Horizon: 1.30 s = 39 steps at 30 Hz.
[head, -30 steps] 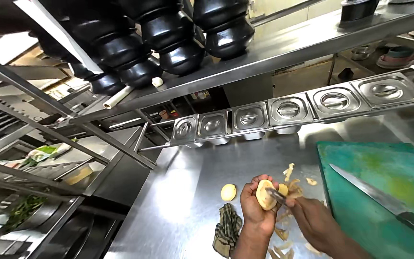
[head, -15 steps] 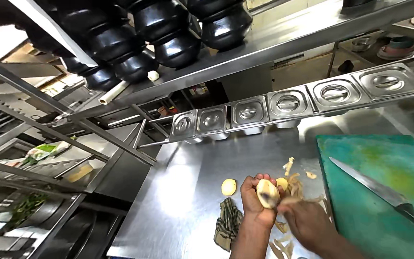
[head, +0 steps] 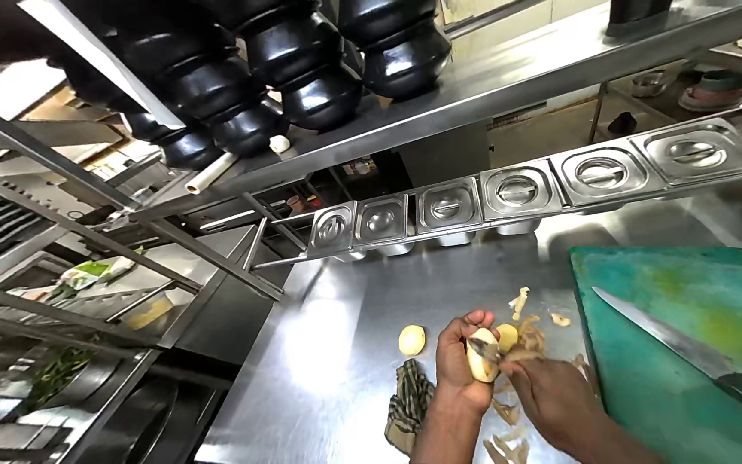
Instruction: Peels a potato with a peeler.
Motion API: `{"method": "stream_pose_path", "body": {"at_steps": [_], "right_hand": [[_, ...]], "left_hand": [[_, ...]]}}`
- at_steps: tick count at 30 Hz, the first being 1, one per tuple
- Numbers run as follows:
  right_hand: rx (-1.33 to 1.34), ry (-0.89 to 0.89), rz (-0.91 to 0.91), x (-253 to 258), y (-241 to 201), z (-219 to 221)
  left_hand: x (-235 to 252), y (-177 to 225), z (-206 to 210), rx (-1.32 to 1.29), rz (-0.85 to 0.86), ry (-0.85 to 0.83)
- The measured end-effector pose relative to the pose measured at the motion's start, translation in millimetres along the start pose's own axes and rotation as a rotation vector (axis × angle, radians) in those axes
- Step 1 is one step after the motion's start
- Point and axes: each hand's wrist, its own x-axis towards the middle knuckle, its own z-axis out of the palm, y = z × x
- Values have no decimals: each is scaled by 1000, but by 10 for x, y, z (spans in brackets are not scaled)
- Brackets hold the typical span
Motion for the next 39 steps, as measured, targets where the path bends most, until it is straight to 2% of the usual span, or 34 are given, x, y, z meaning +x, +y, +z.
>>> {"method": "stream_pose_path", "body": {"at_steps": [3, 8, 11, 15, 17, 18, 20, 22, 24, 26, 28, 30, 32, 35, 37, 39], "right_hand": [[-181, 135, -123, -82, 70, 58], [-255, 43, -214, -100, 94, -57], [-169, 21, -138, -119, 54, -25], [55, -194, 83, 168, 46, -221], [36, -246, 76, 232, 64, -263], [-6, -198, 3, 173, 57, -214], [-78, 6, -181, -49, 62, -6], [-70, 130, -248, -88, 111, 85], [-11, 110, -184, 7, 139, 23], [148, -91, 23, 161, 173, -89], [211, -233, 140, 253, 218, -146], [225, -166, 124, 212, 213, -74], [187, 47, -6, 88, 192, 73], [65, 196, -199, -127, 142, 238], [88, 202, -149, -137, 157, 278], [195, 104, 13, -29, 205, 191]], "left_hand": [[-10, -30, 19, -109, -31, 87], [24, -51, 41, -140, 13, 134], [25, -27, 58, -151, 15, 101], [-8, -53, 27, -37, 75, -6], [-17, -23, 23, -5, 38, -35], [-20, -1, 29, -11, 16, -25], [-40, 30, 44, -40, -20, 25], [-21, 36, 79, -75, -43, 47], [-3, 2, 39, -168, -105, 34], [36, -9, -3, -236, -181, -18], [51, -2, -19, -285, -216, -63], [53, 22, -28, -318, -244, -108], [52, 22, -18, -332, -244, -116], [43, 12, 49, -329, -184, 10], [34, 24, 77, -281, -120, 62], [42, 22, 56, -174, -33, 50]]}}
